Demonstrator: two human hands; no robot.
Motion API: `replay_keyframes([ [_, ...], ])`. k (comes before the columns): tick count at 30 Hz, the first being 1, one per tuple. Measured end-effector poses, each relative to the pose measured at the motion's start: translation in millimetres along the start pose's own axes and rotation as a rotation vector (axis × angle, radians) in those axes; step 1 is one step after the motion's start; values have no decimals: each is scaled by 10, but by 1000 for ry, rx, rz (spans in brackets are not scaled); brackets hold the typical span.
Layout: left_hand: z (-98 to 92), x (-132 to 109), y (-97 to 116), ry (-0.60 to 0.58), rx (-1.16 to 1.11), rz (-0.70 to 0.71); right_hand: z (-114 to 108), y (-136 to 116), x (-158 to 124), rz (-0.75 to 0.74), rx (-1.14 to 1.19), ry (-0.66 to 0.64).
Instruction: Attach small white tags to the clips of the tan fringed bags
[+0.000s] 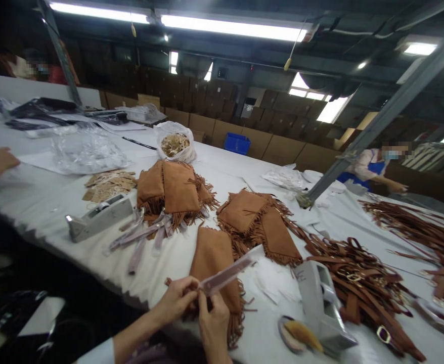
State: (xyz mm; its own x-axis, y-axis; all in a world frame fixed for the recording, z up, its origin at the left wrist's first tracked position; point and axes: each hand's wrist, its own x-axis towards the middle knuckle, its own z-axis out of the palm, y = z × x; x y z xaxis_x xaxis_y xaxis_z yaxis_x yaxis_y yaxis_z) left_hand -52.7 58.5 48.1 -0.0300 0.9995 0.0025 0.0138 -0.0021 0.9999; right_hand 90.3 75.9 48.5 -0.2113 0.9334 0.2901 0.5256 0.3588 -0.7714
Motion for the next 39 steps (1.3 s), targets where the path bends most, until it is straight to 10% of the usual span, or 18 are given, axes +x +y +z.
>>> replay_keyframes([
  [5,-269,-71,59,86,-435,-359,130,18,-55,-530,-174,113],
  [11,-660,-554,-218,-402,-536,-697,377,111,-322,-727,-243,-11],
  [19,-557,-759,-524,-290,-200,-539,213,364,-315,-466,-550,-21],
  [39,-28,-356,-372,42,-211,-454,288,355,-249,-356,-10,-122],
])
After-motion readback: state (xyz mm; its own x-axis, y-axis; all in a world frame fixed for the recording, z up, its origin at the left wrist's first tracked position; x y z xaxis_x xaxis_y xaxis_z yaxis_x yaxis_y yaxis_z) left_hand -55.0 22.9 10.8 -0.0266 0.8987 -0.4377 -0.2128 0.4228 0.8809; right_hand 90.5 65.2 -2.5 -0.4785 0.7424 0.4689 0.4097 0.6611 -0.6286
